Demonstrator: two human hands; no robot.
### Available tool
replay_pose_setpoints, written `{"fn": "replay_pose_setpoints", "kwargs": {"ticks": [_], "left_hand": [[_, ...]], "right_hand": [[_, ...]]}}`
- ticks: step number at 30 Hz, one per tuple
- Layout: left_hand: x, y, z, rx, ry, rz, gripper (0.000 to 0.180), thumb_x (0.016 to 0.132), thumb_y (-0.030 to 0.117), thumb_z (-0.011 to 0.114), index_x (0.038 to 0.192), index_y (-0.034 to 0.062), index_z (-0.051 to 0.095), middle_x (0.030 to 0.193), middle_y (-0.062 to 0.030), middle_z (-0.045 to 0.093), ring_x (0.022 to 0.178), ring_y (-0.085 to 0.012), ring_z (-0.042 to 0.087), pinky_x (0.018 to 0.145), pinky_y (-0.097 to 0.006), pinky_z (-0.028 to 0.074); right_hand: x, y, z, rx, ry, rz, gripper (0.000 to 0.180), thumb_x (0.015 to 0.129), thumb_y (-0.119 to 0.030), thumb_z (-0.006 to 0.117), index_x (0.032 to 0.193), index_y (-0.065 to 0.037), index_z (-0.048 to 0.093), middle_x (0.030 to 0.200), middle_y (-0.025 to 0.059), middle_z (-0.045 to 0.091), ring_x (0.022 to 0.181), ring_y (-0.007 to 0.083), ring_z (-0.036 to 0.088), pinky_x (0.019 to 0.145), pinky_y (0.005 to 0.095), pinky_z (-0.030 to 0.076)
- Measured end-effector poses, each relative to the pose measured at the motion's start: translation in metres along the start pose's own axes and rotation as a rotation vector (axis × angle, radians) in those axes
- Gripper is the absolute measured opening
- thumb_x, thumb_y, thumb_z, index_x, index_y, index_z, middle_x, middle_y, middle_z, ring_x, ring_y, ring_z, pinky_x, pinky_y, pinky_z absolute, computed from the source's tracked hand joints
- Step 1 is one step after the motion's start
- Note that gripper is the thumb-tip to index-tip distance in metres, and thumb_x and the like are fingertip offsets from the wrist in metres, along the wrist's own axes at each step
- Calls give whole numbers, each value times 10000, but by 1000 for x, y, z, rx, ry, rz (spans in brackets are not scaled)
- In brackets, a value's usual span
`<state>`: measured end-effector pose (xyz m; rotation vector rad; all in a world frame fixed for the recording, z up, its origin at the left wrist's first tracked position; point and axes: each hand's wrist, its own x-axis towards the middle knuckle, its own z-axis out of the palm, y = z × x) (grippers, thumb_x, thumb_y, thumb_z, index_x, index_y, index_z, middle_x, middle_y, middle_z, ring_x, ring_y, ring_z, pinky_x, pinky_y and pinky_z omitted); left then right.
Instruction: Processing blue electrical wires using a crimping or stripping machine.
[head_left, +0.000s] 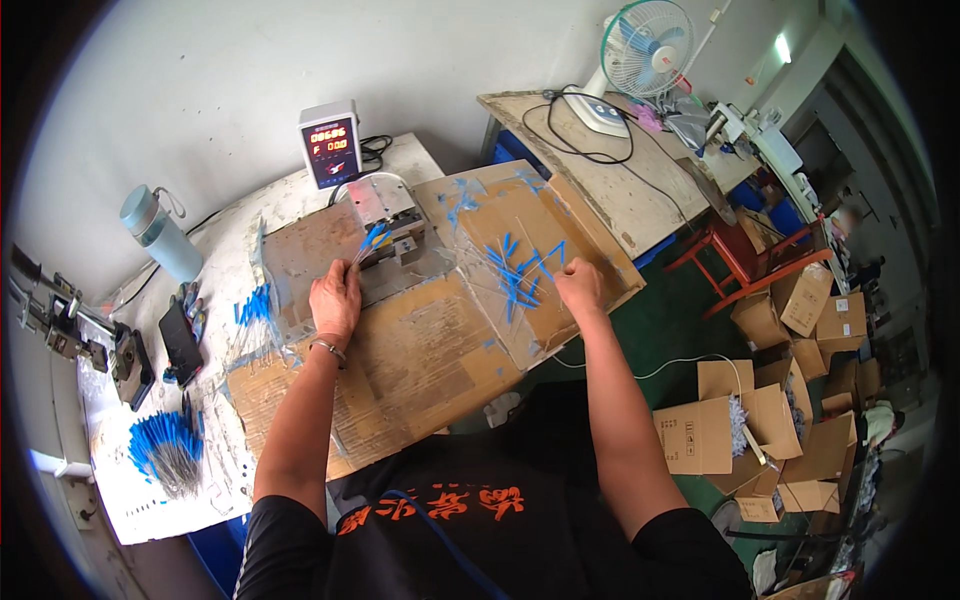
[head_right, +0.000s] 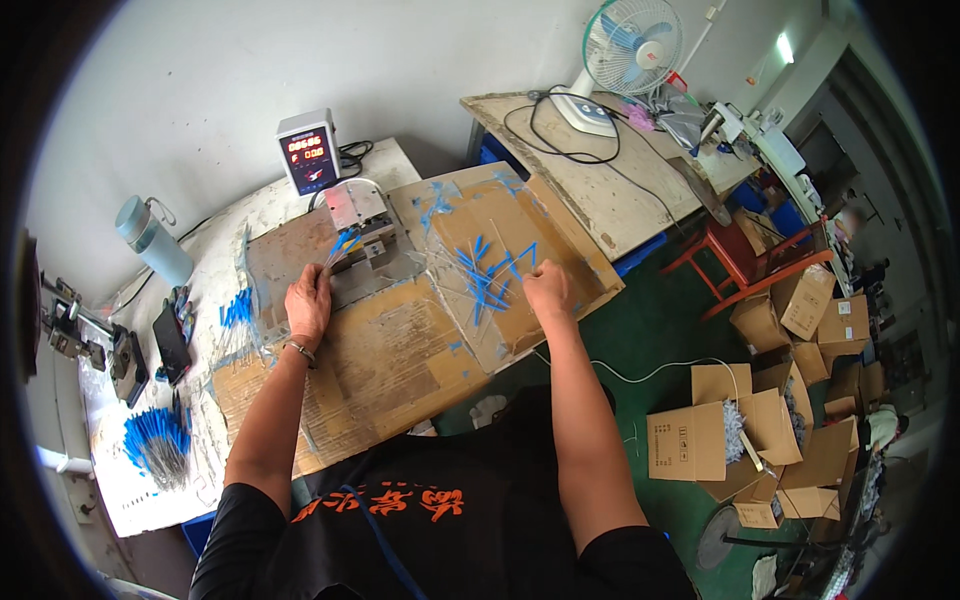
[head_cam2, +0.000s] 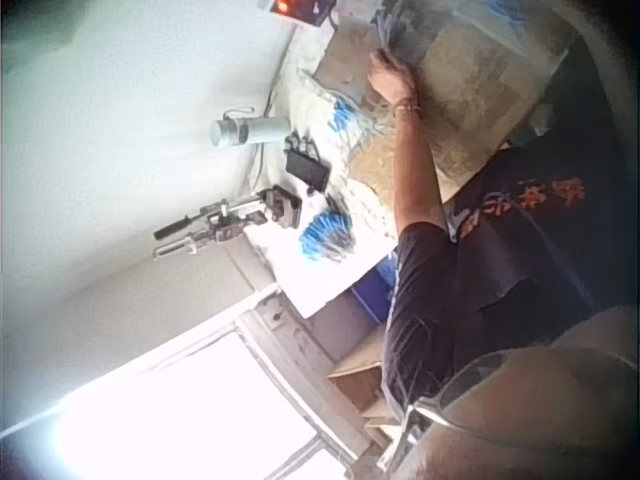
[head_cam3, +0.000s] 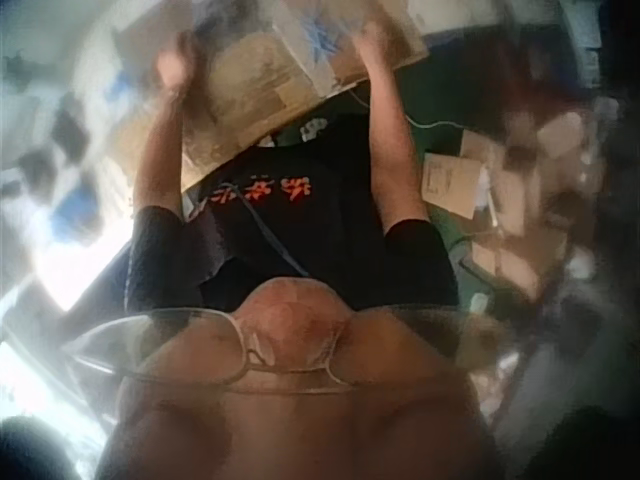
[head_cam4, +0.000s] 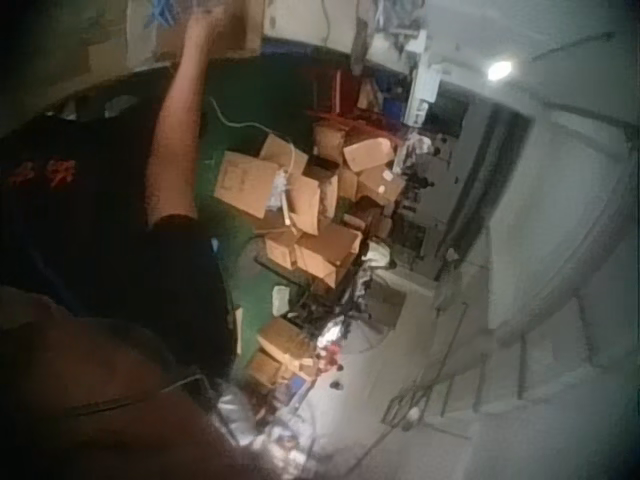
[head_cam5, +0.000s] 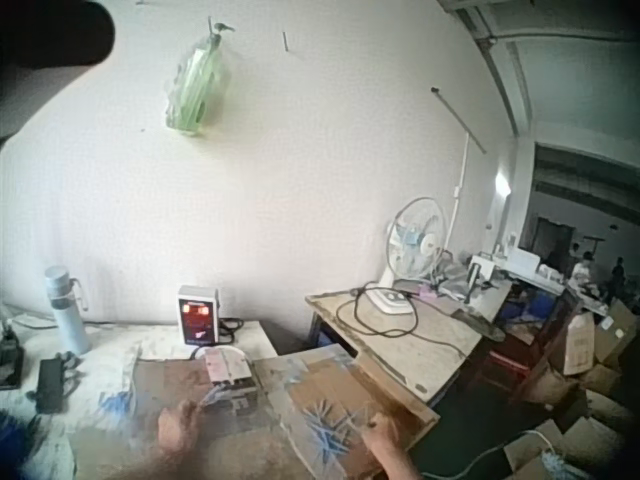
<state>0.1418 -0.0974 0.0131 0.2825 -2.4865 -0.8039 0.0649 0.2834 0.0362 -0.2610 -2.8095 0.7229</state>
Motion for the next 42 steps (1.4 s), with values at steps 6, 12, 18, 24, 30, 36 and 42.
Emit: {"fn": "replay_pose_setpoints", "kwargs": {"ticks": [6,12,18,24,30,36,42], "left_hand": [[-1,-2,-1,-177,71,-103,119,925,217,509,900,102,530,630,-95,622,620,-319,619,601,-425,476],[0,0,-1,-215,72,-162,135,941,236,489,917,104,510,630,-74,616,615,-292,619,604,-396,475],[2,2,-1,-267,97,-243,166,959,253,467,928,95,507,636,-65,610,602,-258,604,597,-378,465],[2,1,-2,-324,155,-265,199,962,251,484,913,64,533,621,-45,589,561,-158,546,561,-308,442],[3,1,-3,-322,120,-292,167,963,250,460,924,93,500,633,-57,606,591,-235,593,589,-366,460],[3,2,-3,-313,123,-308,157,962,245,459,926,97,498,630,-61,608,592,-253,598,592,-378,462],[3,2,-2,-293,104,-302,154,958,247,466,927,98,489,625,-71,605,606,-280,604,596,-386,462]], "right_hand": [[-13,-11,6,299,50,-92,129,763,-98,633,890,-75,632,799,105,661,764,277,642,694,373,496],[-41,-58,7,506,117,-307,116,798,-97,637,912,-94,656,796,93,659,734,223,638,647,333,489],[-85,-133,65,567,-401,-338,116,822,-174,632,871,-70,651,762,86,666,682,196,650,631,326,488],[-83,-158,107,644,-474,-212,140,823,-177,639,878,-49,646,733,65,669,639,178,651,596,300,490],[-77,-162,111,737,-509,-129,143,828,-173,633,874,-38,647,701,53,657,609,137,640,582,288,488],[-77,-162,110,789,-536,-118,139,845,-158,623,875,-23,640,684,6,622,614,66,568,551,231,425],[-77,-164,108,797,-541,-97,128,844,-147,621,871,-25,642,692,4,619,619,66,571,560,227,425]]}}
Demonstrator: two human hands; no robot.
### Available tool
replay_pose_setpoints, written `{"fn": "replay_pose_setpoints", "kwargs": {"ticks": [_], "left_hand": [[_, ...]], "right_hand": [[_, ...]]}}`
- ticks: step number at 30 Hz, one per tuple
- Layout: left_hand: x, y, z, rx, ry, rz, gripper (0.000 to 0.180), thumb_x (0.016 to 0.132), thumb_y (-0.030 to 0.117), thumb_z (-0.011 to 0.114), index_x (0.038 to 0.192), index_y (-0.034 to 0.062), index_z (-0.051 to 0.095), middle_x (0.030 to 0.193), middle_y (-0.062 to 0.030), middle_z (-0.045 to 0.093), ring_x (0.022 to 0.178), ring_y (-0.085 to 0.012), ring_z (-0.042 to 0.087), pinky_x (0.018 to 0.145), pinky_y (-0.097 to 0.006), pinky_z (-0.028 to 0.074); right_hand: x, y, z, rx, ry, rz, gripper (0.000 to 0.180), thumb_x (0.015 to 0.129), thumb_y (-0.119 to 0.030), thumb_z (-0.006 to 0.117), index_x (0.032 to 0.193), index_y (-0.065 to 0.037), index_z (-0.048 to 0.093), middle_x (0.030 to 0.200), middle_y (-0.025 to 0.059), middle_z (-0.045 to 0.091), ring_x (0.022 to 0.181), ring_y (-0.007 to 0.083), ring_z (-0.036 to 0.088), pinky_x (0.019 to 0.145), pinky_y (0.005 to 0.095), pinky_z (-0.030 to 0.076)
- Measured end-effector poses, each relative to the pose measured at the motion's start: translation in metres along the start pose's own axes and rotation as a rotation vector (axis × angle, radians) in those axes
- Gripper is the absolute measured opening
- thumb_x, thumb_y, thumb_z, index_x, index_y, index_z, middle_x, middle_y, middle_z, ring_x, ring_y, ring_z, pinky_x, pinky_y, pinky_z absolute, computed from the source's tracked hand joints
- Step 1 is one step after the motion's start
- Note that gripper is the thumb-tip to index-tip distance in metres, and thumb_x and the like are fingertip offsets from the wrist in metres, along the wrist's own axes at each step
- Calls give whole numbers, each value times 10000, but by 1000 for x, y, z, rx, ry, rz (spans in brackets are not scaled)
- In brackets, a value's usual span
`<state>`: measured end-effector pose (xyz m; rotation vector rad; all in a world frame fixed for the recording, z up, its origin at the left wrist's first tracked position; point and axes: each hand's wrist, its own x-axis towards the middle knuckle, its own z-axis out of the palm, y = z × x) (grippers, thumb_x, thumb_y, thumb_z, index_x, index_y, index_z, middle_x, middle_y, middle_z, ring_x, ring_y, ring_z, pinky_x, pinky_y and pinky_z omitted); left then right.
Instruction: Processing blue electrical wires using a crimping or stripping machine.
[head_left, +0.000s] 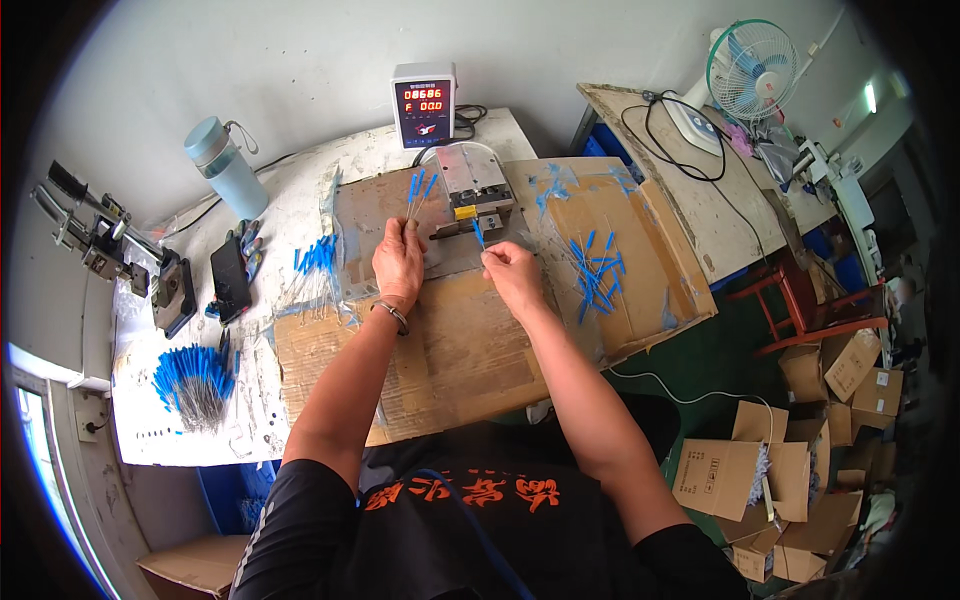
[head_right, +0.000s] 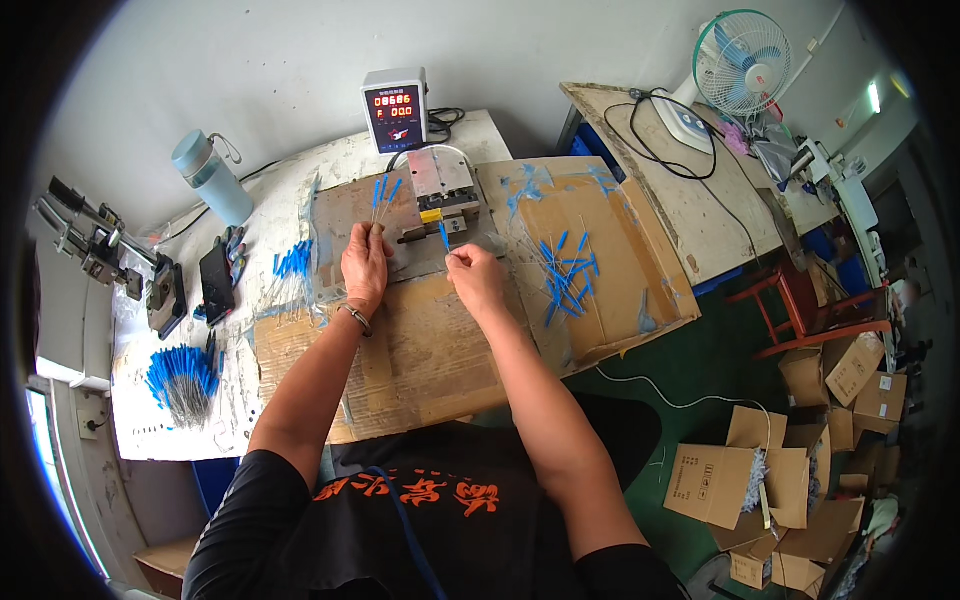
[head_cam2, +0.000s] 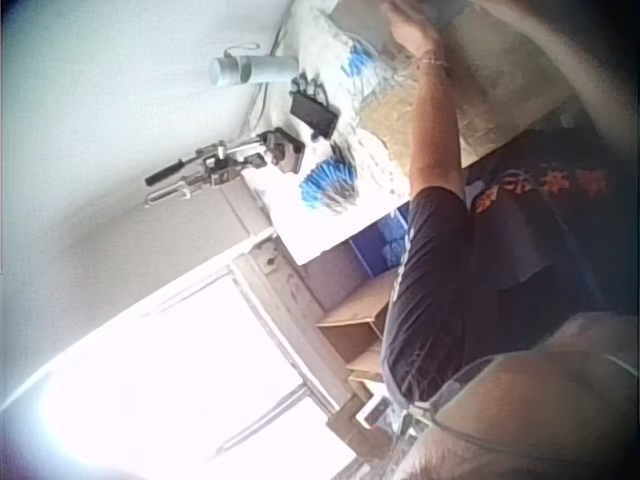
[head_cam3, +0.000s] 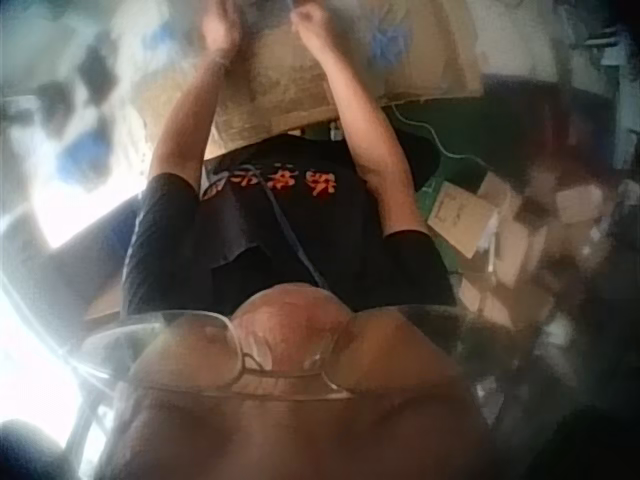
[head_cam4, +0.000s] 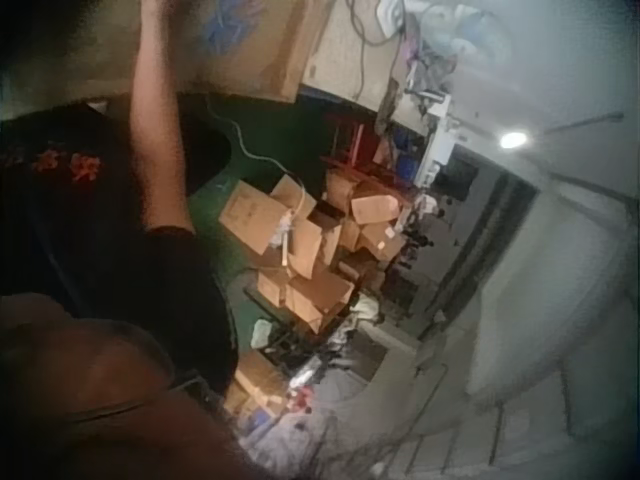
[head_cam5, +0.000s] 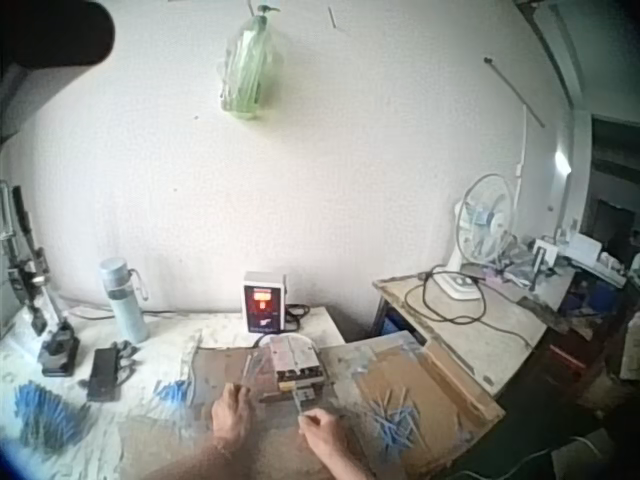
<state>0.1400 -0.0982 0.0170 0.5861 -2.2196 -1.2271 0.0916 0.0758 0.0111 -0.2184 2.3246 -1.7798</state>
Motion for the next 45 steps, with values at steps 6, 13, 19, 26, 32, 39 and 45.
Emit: {"fn": "replay_pose_setpoints", "kwargs": {"ticks": [6,13,19,26,32,39,45], "left_hand": [[-1,1,1,18,16,25,157,958,257,465,928,106,496,633,-64,610,604,-276,605,597,-386,463],[-1,1,0,22,4,18,161,956,232,478,941,84,537,632,-48,599,576,-179,574,574,-320,451],[-1,1,1,31,-1,15,164,959,259,459,922,106,504,637,-58,616,614,-263,611,605,-378,466],[-1,3,0,34,25,41,161,953,232,484,935,82,537,626,-51,604,575,-197,586,577,-331,458],[-3,4,0,37,15,37,165,951,236,484,929,79,532,634,-52,611,586,-203,593,591,-339,462],[1,-1,3,231,6,137,170,938,266,492,923,107,551,702,-99,642,696,-323,627,640,-405,472],[-2,-4,8,345,2,277,144,910,256,521,896,120,568,749,-163,646,721,-388,608,666,-477,459]], "right_hand": [[-1,0,0,21,-12,-6,128,842,-147,628,871,-23,642,691,5,617,619,68,573,562,228,431],[-2,1,1,49,-7,-31,140,844,-154,628,872,-18,641,687,9,618,615,75,578,574,232,448],[-1,2,3,34,30,-41,134,841,-150,624,861,-18,636,675,27,627,602,97,600,565,253,466],[-5,-1,4,27,55,-31,127,834,-144,630,850,-18,632,669,48,634,579,124,612,550,275,476],[-4,-1,4,8,57,-40,129,830,-142,633,851,-15,633,672,50,636,583,124,615,552,277,477],[2,5,11,43,82,-62,153,810,-164,640,859,-20,646,690,79,653,607,155,634,583,292,489],[-20,10,-33,-175,134,-271,118,817,-144,623,869,-44,657,758,74,669,681,153,627,619,288,481]]}}
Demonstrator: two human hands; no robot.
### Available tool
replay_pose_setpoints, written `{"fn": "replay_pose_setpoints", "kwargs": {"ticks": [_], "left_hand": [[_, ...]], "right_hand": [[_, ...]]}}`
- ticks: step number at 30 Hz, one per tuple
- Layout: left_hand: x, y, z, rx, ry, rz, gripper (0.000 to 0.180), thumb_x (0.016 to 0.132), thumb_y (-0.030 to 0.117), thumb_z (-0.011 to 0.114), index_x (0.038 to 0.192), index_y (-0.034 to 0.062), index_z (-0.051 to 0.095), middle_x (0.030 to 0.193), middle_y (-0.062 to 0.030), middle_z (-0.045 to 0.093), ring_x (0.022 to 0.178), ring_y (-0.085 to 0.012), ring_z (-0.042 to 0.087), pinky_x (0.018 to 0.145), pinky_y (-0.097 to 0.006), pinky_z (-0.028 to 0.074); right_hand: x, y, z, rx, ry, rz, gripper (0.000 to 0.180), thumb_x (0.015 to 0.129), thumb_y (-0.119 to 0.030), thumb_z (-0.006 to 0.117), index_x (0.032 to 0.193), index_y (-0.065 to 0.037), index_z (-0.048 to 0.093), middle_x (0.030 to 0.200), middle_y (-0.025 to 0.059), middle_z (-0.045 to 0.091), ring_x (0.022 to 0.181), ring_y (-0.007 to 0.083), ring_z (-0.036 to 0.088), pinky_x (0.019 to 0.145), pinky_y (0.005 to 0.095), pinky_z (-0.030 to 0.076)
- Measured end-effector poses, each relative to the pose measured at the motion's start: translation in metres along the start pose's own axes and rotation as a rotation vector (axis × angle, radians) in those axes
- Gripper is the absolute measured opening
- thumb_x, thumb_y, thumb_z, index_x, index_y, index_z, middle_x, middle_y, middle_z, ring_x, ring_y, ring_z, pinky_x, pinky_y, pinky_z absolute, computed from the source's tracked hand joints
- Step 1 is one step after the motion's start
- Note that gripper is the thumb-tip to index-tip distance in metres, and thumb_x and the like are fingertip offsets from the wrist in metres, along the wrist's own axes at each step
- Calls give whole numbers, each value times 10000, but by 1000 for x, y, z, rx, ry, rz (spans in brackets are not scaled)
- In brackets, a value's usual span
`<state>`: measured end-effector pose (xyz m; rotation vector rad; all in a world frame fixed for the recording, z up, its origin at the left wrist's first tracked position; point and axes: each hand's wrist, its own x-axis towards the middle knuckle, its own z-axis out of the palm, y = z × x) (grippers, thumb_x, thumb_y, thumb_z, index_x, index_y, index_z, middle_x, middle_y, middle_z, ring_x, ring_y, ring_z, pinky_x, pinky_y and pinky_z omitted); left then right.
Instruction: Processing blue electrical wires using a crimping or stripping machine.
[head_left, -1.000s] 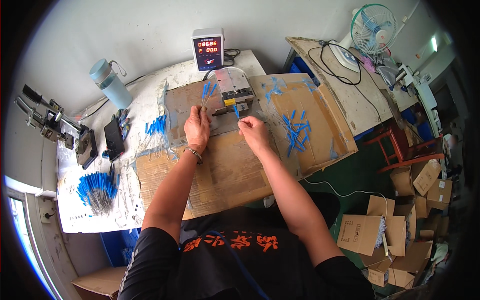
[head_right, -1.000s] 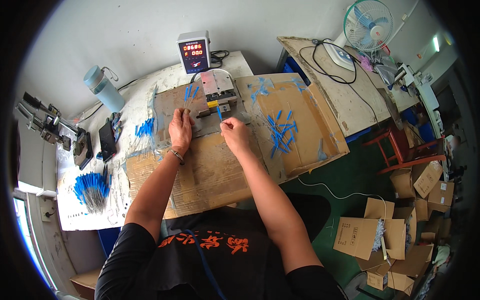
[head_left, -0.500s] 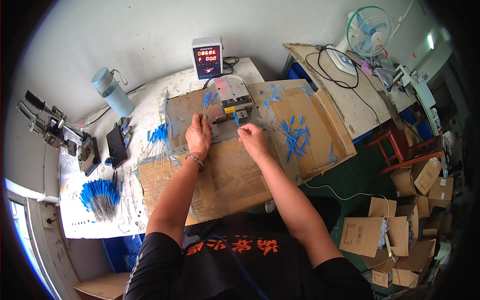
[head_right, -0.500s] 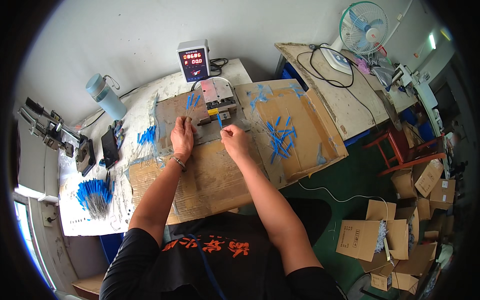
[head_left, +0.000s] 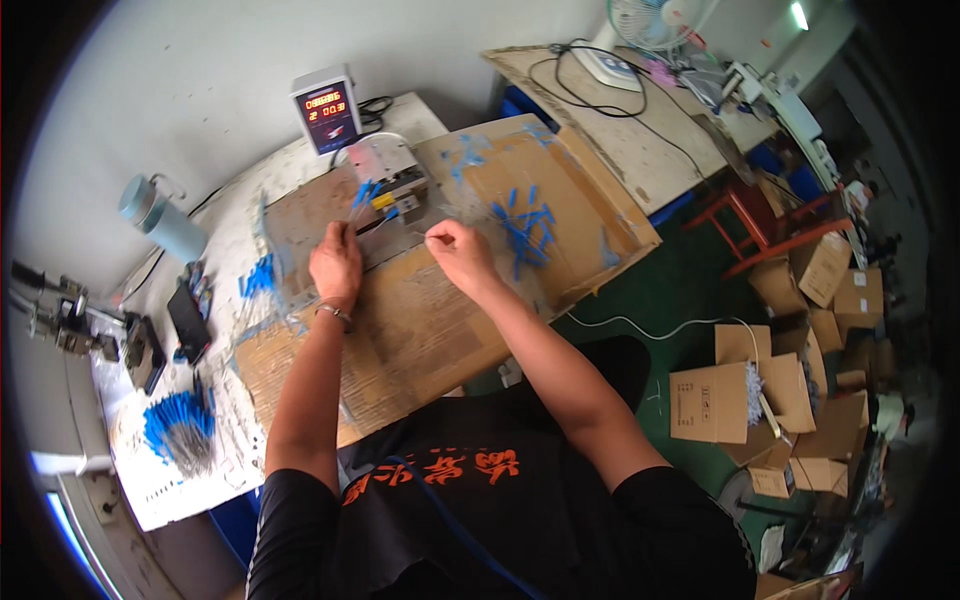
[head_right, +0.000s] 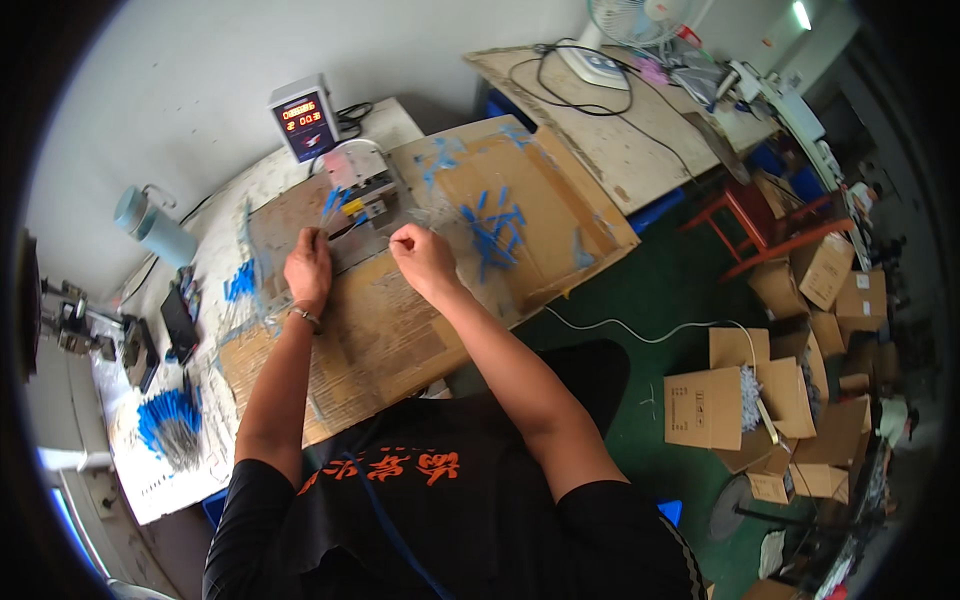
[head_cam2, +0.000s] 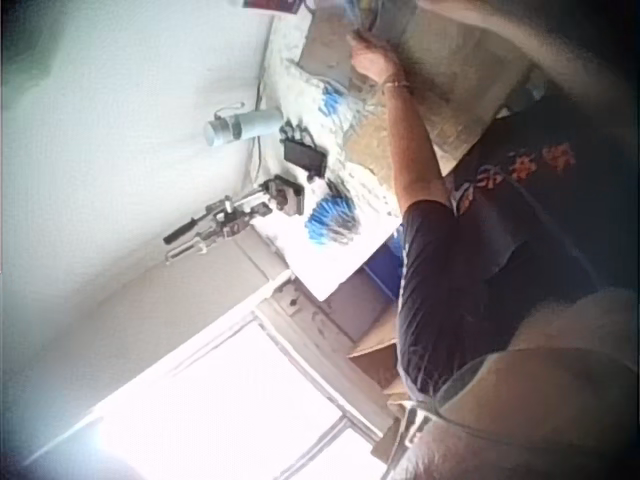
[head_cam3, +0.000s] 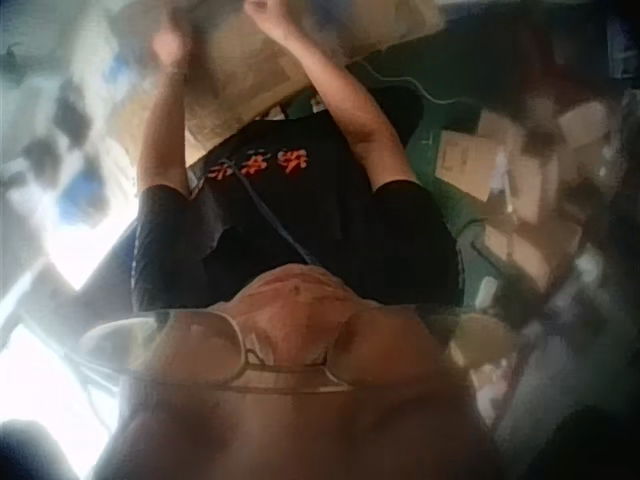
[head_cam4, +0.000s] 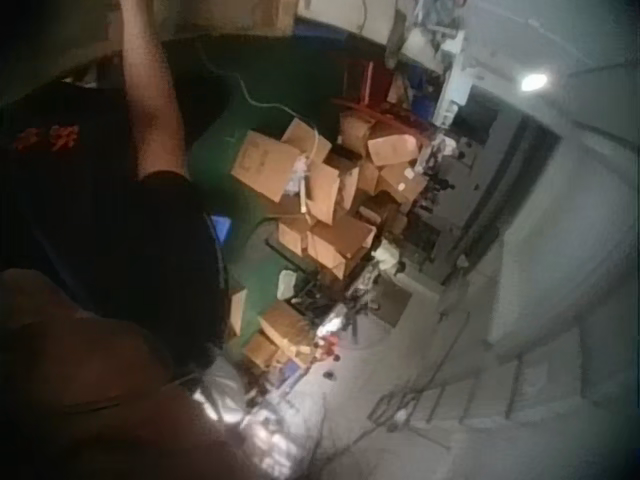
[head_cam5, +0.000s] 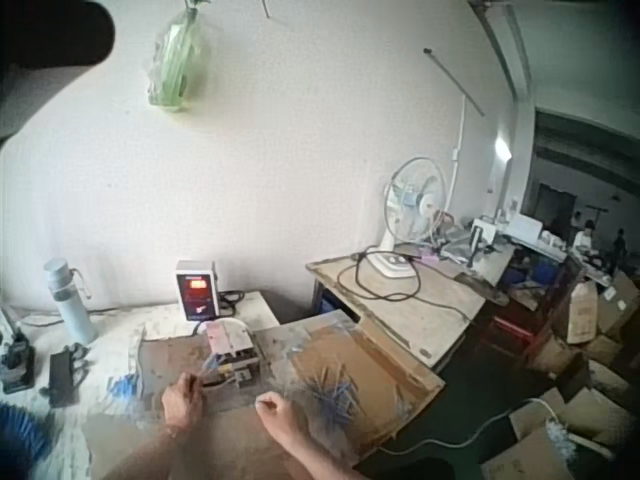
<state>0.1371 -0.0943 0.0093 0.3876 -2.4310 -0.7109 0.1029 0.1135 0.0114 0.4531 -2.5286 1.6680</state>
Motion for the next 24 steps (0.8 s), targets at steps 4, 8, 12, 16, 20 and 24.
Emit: {"fn": "replay_pose_setpoints", "kwargs": {"ticks": [4,8,12,16,20,24], "left_hand": [[1,-2,3,24,-29,44,148,907,261,523,892,118,560,765,-141,648,728,-353,607,705,-440,442],[-1,-3,3,134,-44,56,143,908,250,515,896,115,563,796,-131,654,739,-334,616,699,-437,438],[-3,0,3,96,-5,149,117,905,228,527,888,117,562,756,-128,640,745,-321,615,700,-440,431],[-2,0,2,110,-36,173,118,904,222,528,867,114,558,749,-122,638,729,-320,610,690,-432,426],[-3,-1,2,166,-45,231,135,904,238,520,871,117,569,782,-116,646,754,-306,616,701,-422,429],[-4,3,-1,160,-67,227,143,906,244,518,872,119,579,787,-111,647,770,-295,619,711,-418,431]], "right_hand": [[8,18,-92,-219,286,88,75,798,-174,625,788,-100,634,772,106,662,724,273,643,611,376,483],[29,26,-125,-636,199,288,235,786,-320,621,818,-88,641,762,90,674,702,268,646,608,403,479],[41,27,-118,-796,12,526,255,763,-336,618,933,-167,705,972,96,680,970,280,633,815,412,491],[39,37,-126,-640,12,538,259,733,-336,653,902,-150,713,920,95,691,907,268,653,781,384,506],[37,45,-123,-566,17,554,246,721,-312,653,880,-135,714,894,96,697,883,283,660,770,389,510],[41,43,-120,-644,42,547,226,730,-292,629,875,-143,718,889,101,697,865,310,659,760,402,512]]}}
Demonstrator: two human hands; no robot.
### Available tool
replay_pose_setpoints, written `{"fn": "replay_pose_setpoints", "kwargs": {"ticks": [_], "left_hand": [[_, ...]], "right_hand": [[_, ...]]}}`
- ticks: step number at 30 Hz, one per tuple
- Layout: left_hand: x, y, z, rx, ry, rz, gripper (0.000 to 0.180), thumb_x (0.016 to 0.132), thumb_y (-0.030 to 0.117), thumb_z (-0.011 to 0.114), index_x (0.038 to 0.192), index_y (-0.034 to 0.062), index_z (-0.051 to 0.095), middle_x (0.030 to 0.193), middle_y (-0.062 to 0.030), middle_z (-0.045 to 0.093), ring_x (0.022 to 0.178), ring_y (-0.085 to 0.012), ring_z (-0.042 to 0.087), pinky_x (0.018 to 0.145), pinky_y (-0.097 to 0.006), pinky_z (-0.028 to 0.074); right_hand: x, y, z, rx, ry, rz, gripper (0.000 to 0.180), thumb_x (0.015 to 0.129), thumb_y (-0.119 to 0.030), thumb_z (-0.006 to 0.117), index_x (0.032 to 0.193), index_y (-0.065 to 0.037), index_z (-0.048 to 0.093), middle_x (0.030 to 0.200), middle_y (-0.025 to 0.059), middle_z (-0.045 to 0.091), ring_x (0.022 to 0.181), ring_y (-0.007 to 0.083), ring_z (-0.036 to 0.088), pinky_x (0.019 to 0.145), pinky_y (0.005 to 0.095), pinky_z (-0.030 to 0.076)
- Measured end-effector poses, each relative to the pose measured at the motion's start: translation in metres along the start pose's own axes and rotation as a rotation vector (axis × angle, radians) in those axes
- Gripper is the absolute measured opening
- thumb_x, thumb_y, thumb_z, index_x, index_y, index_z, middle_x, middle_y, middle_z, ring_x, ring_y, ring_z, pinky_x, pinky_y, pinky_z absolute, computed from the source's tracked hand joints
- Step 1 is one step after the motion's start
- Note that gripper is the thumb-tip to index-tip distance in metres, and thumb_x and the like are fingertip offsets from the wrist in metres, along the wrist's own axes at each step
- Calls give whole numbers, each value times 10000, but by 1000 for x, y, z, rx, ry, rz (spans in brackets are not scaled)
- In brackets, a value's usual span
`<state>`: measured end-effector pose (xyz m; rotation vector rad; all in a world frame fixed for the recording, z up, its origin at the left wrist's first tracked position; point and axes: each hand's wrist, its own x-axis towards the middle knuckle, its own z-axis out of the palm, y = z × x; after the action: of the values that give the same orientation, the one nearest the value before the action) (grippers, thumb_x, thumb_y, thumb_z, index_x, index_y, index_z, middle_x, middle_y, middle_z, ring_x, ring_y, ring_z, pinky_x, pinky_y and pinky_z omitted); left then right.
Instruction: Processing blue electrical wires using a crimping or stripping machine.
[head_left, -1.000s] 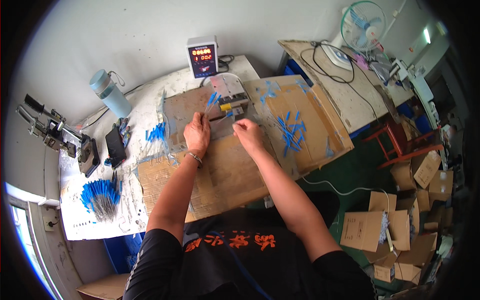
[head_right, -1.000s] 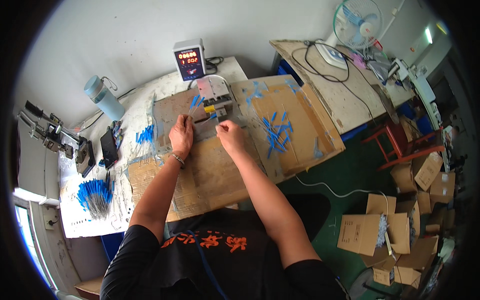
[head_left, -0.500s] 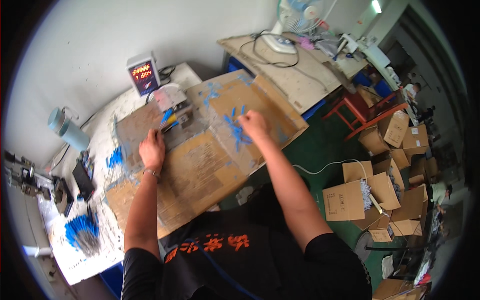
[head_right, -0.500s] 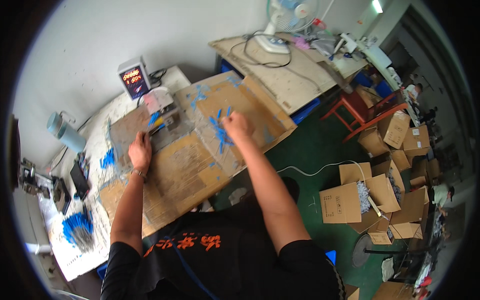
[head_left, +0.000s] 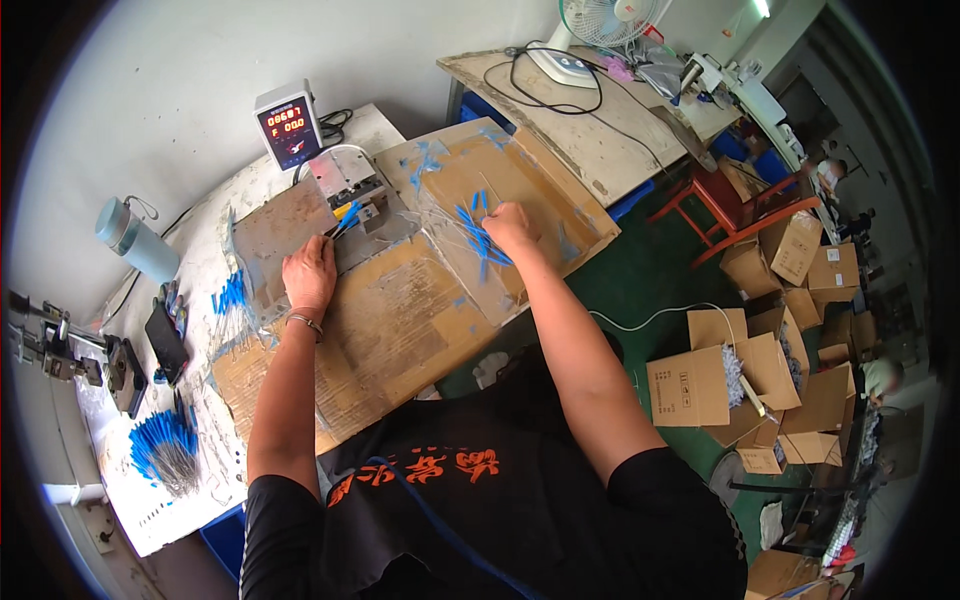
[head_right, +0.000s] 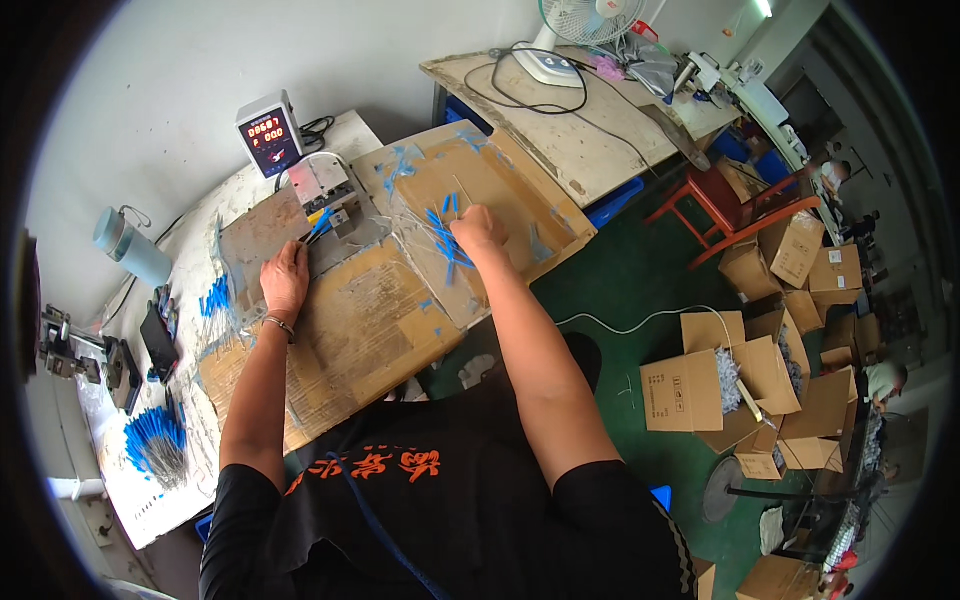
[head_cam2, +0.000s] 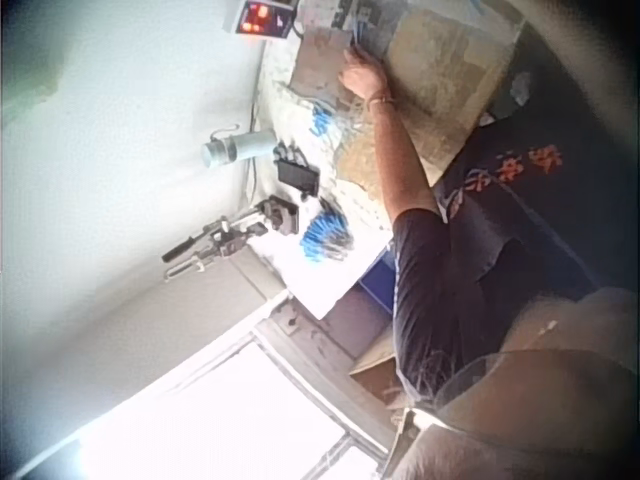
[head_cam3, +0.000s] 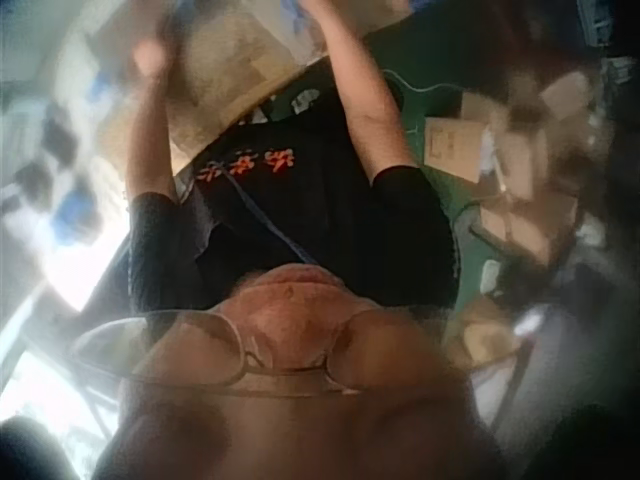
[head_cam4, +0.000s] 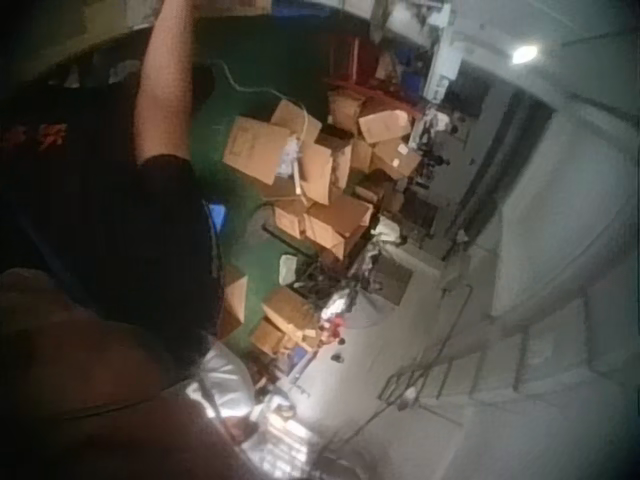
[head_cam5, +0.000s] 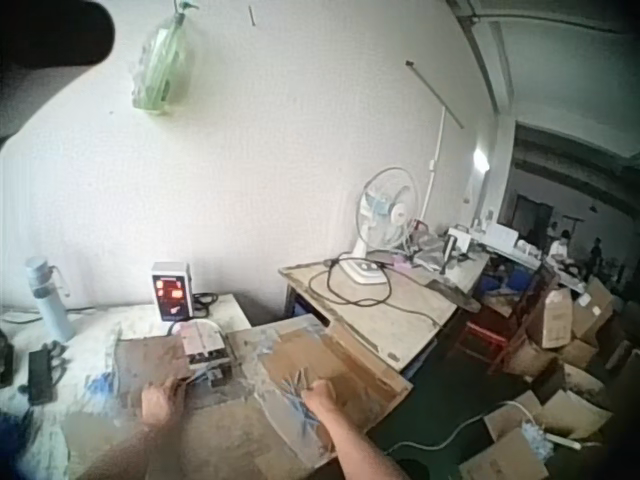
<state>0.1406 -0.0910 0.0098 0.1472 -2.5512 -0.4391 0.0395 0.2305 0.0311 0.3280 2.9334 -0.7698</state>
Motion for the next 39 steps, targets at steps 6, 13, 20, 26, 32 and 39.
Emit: {"fn": "replay_pose_setpoints", "kwargs": {"ticks": [6,13,20,26,32,39], "left_hand": [[2,-1,-4,-265,-23,-216,128,908,229,526,903,112,577,724,-130,644,704,-349,619,636,-452,463],[3,-5,-1,-444,157,-384,102,932,203,490,920,104,513,654,-92,626,637,-311,626,593,-417,469],[4,-13,6,-272,184,-411,88,937,189,480,919,105,499,656,-89,624,661,-322,602,691,-428,413],[5,-13,6,-272,187,-358,105,934,183,471,930,90,520,633,-83,624,633,-301,629,603,-400,471],[5,-11,2,-300,178,-349,111,936,186,475,923,86,522,629,-86,625,616,-305,626,597,-398,472],[6,-10,1,-283,184,-340,123,937,192,479,910,81,525,633,-92,630,623,-306,630,595,-399,473]], "right_hand": [[-8,3,-6,319,135,-114,158,749,-244,639,820,-112,689,859,93,686,799,257,654,698,363,499],[-45,-48,5,750,438,-633,23,810,-89,627,812,-75,609,714,58,623,524,177,542,497,274,430],[-92,-97,102,689,-144,-575,92,820,-115,627,793,-32,598,643,42,612,580,110,574,546,275,454],[-82,-101,103,713,-212,-447,125,847,-131,610,797,-18,591,622,25,601,558,86,557,530,258,440],[-86,-108,95,691,-222,-393,144,851,-150,608,796,-19,593,621,33,609,553,91,563,534,261,447],[-88,-111,92,665,-210,-358,135,846,-155,613,808,-26,611,643,38,631,571,107,596,555,275,464]]}}
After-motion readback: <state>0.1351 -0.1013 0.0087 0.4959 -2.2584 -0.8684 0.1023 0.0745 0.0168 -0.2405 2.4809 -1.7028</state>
